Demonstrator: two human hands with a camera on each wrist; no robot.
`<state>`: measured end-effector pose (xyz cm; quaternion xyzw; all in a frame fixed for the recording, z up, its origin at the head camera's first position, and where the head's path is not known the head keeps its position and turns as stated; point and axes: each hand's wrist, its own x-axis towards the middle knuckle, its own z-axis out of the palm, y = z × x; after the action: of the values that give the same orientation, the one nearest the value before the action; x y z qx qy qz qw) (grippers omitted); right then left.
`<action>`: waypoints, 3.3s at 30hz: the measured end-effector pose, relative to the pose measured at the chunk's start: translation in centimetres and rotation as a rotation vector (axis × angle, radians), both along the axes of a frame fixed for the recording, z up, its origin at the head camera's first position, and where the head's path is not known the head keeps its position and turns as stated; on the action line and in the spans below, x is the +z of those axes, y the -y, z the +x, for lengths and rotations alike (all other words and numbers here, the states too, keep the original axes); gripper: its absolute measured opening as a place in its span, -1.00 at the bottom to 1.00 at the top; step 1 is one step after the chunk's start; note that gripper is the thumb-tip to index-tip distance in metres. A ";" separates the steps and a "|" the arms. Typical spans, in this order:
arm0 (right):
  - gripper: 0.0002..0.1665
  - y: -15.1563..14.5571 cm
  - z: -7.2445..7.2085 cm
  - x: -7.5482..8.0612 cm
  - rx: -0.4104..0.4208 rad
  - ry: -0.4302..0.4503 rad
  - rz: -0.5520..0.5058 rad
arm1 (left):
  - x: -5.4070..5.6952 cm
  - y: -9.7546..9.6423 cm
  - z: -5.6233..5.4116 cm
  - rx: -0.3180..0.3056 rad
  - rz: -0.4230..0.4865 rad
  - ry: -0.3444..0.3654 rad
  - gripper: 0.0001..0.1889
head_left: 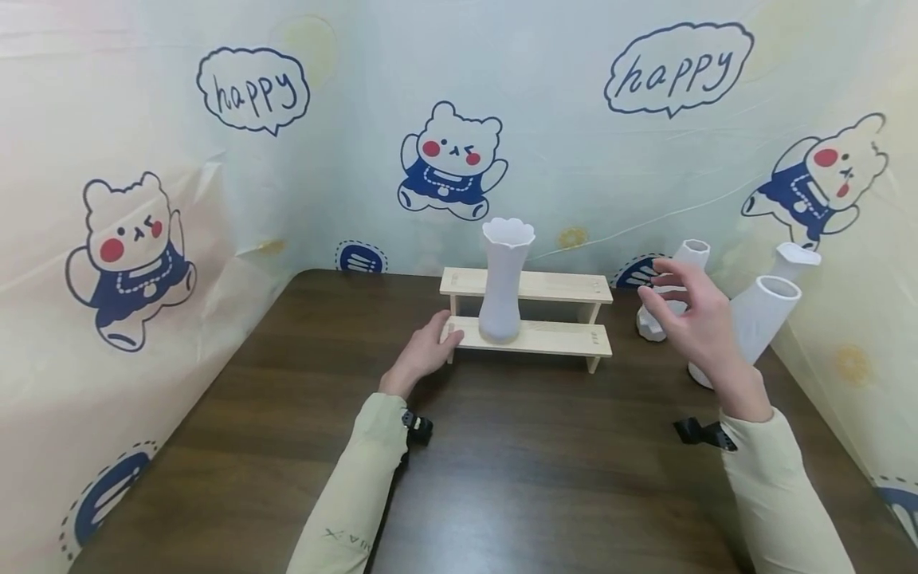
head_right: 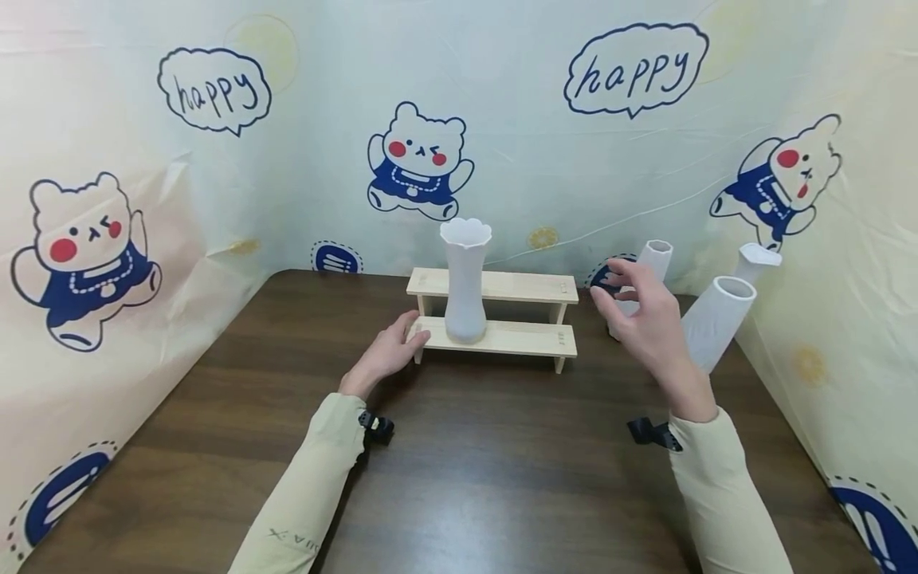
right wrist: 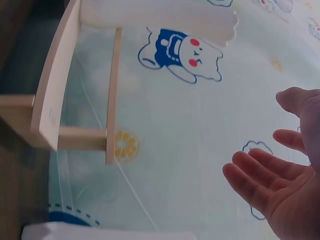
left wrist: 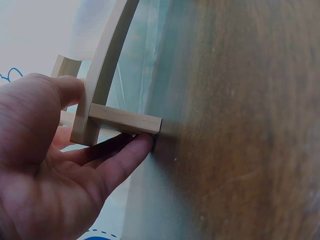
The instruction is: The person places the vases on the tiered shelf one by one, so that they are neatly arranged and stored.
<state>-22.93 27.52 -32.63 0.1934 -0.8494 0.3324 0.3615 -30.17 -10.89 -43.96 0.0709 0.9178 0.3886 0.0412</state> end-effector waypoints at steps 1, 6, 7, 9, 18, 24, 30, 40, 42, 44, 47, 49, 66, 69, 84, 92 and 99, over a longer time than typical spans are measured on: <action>-0.45 -0.2 0.0 0.0 -0.004 -0.002 -0.002 | 0.0 0.0 0.0 0.003 0.002 -0.002 -0.30; -0.42 -1.6 0.1 0.2 -0.026 0.004 -0.011 | -0.1 0.0 0.0 -0.001 -0.002 -0.006 -0.30; -0.42 -1.8 0.1 0.3 -0.031 0.007 -0.016 | -0.1 0.0 0.0 -0.002 -0.003 -0.006 -0.30; -0.41 -2.4 0.1 0.4 -0.045 0.013 -0.028 | -0.1 0.0 0.0 -0.007 -0.006 -0.005 -0.30; -0.46 -5.2 0.1 1.0 -0.176 0.002 -0.087 | -0.2 0.0 -0.1 0.001 0.003 0.003 -0.30; -0.45 -6.5 0.2 1.3 -0.267 0.013 -0.140 | -0.1 0.1 0.0 0.008 0.009 0.011 -0.30; -0.45 -7.6 0.4 1.5 -0.366 0.042 -0.164 | 0.0 0.1 0.0 0.001 0.005 0.005 -0.30; -0.42 -9.9 -0.2 0.9 -0.443 0.126 -0.116 | 0.2 0.0 -0.1 -0.011 0.009 0.009 -0.30; -0.41 -10.1 -0.3 0.9 -0.450 0.145 -0.121 | 0.2 0.0 -0.1 -0.008 0.008 0.017 -0.30; -0.40 -10.2 -0.3 0.9 -0.466 0.169 -0.130 | 0.1 0.0 -0.1 -0.007 0.008 0.019 -0.30; -0.38 -10.5 -0.3 1.0 -0.483 0.203 -0.142 | 0.1 0.0 -0.1 -0.008 0.010 0.016 -0.31; -0.37 -10.7 -0.3 1.0 -0.490 0.224 -0.137 | 0.0 0.1 -0.2 -0.011 0.010 0.011 -0.31; -0.21 -14.4 -0.1 0.7 -0.335 0.509 -0.066 | 0.1 0.1 -0.1 -0.007 0.020 0.008 -0.30; -0.23 -14.7 -0.2 0.7 -0.332 0.541 -0.022 | 0.0 0.2 -0.1 -0.006 0.020 0.012 -0.29; -0.02 -15.5 -0.6 -0.6 -0.256 0.665 0.023 | -0.6 0.2 0.0 0.007 0.028 0.021 -0.29; 0.04 -15.7 -0.8 -0.8 -0.246 0.678 0.031 | -0.5 0.2 -0.2 0.007 0.015 0.018 -0.28; 0.01 -15.4 -0.9 -0.6 -0.274 0.639 0.025 | -0.6 0.1 -0.2 0.002 0.015 0.009 -0.29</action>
<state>-23.82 42.96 -33.27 -0.0318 -0.9417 0.3141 0.1163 -30.42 -11.03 -44.51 0.0682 0.9148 0.3957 0.0446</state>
